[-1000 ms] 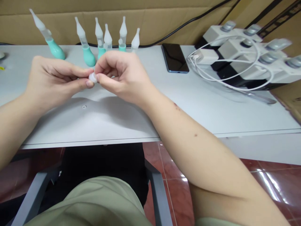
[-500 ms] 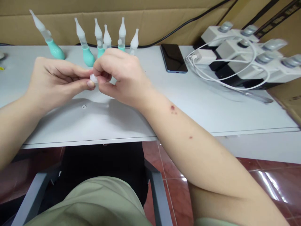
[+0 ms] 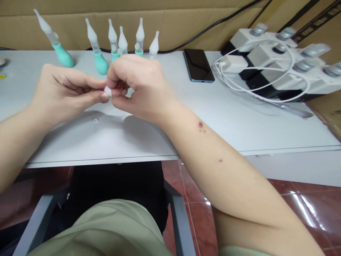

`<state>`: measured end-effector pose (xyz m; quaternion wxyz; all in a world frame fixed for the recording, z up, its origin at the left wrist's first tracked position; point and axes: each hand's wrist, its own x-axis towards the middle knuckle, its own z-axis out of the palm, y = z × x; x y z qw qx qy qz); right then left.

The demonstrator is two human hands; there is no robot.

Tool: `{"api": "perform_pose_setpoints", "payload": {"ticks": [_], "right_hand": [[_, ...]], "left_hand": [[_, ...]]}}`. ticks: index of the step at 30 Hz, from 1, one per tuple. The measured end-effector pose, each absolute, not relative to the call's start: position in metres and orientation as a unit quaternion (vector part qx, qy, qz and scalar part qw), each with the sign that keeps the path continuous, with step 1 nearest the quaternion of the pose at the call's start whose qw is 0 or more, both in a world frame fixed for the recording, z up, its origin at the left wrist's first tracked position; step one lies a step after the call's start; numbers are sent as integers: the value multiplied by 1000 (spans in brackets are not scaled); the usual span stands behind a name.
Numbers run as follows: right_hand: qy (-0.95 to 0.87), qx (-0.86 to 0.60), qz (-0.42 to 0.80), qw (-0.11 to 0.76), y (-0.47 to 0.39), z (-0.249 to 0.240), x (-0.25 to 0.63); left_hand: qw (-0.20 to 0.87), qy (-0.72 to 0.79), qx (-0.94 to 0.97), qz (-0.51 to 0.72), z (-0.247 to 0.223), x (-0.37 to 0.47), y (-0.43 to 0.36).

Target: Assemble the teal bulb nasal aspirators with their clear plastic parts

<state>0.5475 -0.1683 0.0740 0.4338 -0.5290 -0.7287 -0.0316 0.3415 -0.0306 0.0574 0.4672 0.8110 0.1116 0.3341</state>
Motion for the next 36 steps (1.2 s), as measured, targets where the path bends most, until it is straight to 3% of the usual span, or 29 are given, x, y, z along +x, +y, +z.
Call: {"api": "perform_pose_setpoints", "payload": {"ticks": [11, 17, 26, 36], "right_hand": [[-631, -501, 125, 579, -173, 68, 538], [-572, -487, 244, 613, -170, 73, 538], [-449, -434, 530, 574, -161, 74, 554], [-426, -435, 557, 564, -163, 75, 548]], "left_hand": [[528, 79, 767, 355, 62, 347, -40], [518, 99, 775, 350, 62, 345, -41], [480, 66, 802, 350, 63, 342, -39], [466, 82, 814, 337, 59, 338, -33]]}}
